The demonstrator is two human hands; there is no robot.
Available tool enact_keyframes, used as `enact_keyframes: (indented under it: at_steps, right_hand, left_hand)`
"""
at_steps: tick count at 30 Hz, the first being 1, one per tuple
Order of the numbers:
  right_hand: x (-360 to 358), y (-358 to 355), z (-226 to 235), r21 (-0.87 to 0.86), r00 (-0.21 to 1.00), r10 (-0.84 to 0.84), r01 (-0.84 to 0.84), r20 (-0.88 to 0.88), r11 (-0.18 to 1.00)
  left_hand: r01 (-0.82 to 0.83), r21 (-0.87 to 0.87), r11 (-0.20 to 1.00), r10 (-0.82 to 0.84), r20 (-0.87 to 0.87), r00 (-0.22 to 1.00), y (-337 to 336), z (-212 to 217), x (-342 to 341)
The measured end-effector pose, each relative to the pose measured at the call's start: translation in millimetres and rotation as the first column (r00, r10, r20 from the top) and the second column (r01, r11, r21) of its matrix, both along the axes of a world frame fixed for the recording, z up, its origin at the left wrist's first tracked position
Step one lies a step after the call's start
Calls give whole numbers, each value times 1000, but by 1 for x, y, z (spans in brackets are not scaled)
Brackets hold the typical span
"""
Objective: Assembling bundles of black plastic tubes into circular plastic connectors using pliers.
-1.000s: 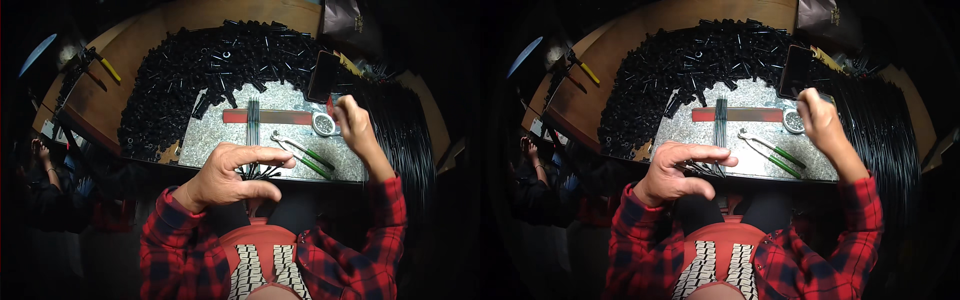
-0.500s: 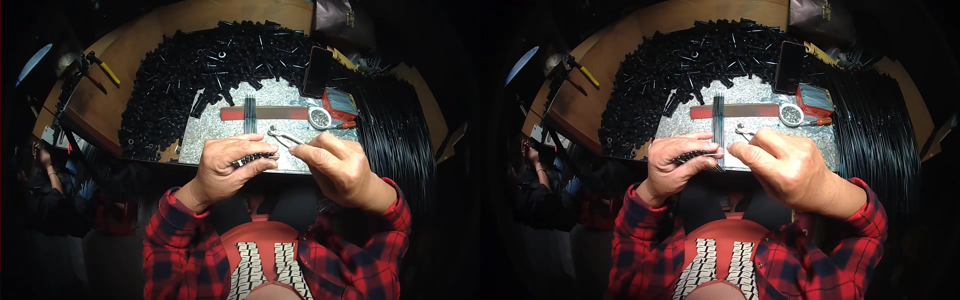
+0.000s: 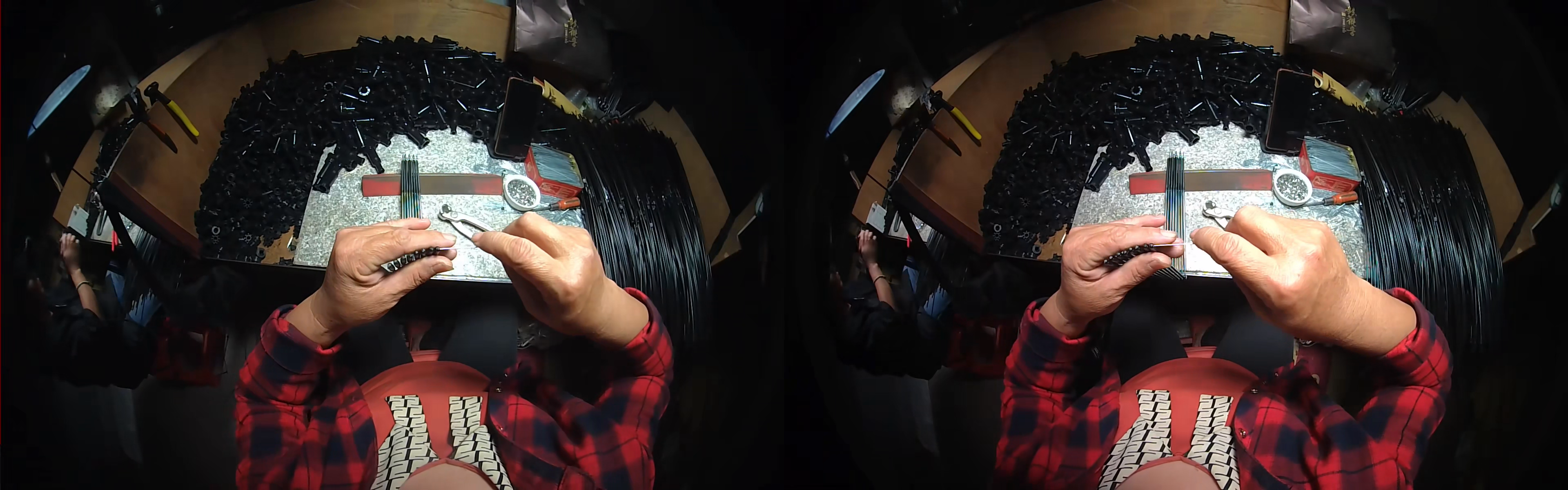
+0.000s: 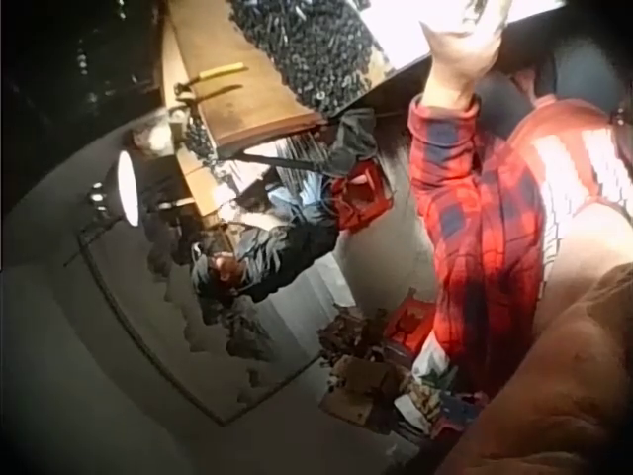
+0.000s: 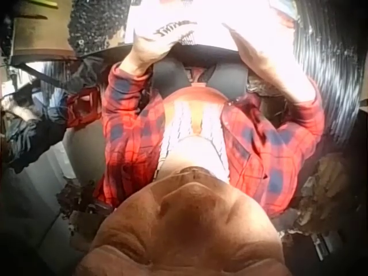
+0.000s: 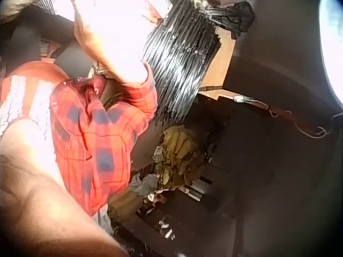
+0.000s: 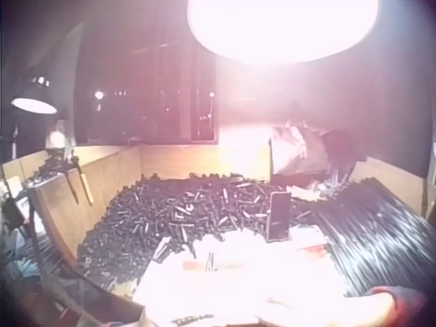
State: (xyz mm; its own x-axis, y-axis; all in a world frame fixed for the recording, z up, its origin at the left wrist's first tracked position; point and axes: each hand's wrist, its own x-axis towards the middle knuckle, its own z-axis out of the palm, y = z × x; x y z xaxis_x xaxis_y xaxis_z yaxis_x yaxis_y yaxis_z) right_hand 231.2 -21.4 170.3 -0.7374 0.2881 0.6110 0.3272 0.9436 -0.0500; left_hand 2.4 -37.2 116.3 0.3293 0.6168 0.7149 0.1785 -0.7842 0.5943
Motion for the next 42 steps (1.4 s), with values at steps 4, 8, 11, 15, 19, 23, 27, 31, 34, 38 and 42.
enact_keyframes:
  at_steps: [4, 8, 11, 15, 19, 23, 27, 31, 34, 38, 42]
  right_hand:
    - [0, 0, 1, 1, 1000, -8, 8, 1, 1000]
    - [3, -2, 4, 16, 1000, -8, 8, 17, 1000]
    - [2, -1, 6, -16, 998, 12, -11, 60, 1000]
    - [2, -3, 1, 15, 999, -52, 53, -13, 999]
    - [9, -5, 5, -28, 998, -50, 51, 26, 998]
    - [6, 0, 8, 37, 999, 20, -21, 36, 999]
    - [7, 2, 12, 83, 996, 55, -61, 63, 995]
    - [7, -1, 8, -32, 1000, 7, -7, 11, 999]
    - [6, 2, 3, -85, 1000, 21, -22, -6, 996]
    - [10, 6, 6, 3, 999, 21, -21, 33, 1000]
    - [5, 5, 12, 54, 999, 37, -38, 25, 998]
  left_hand:
    - [-3, 11, 1000, 3, -24, 1000, 1, 1, 0]
    - [8, 19, 1000, -8, -34, 999, 2, 4, 3]
    - [10, 18, 1000, -9, -31, 999, 3, 2, 2]
    - [35, 7, 999, -34, -29, 999, 5, -2, 4]
    - [55, 16, 998, -54, -33, 998, 7, -3, 5]
    - [58, 52, 997, -56, -39, 998, 11, -4, 6]
    - [67, 67, 996, -64, -51, 997, 13, -4, 7]
    - [68, 49, 996, -67, -32, 997, 13, -4, 8]
    - [43, 46, 998, -41, -49, 998, 11, -2, 5]
    - [65, 25, 998, -64, -40, 997, 13, -4, 5]
    - [95, 59, 994, -91, -60, 994, 17, -4, 10]
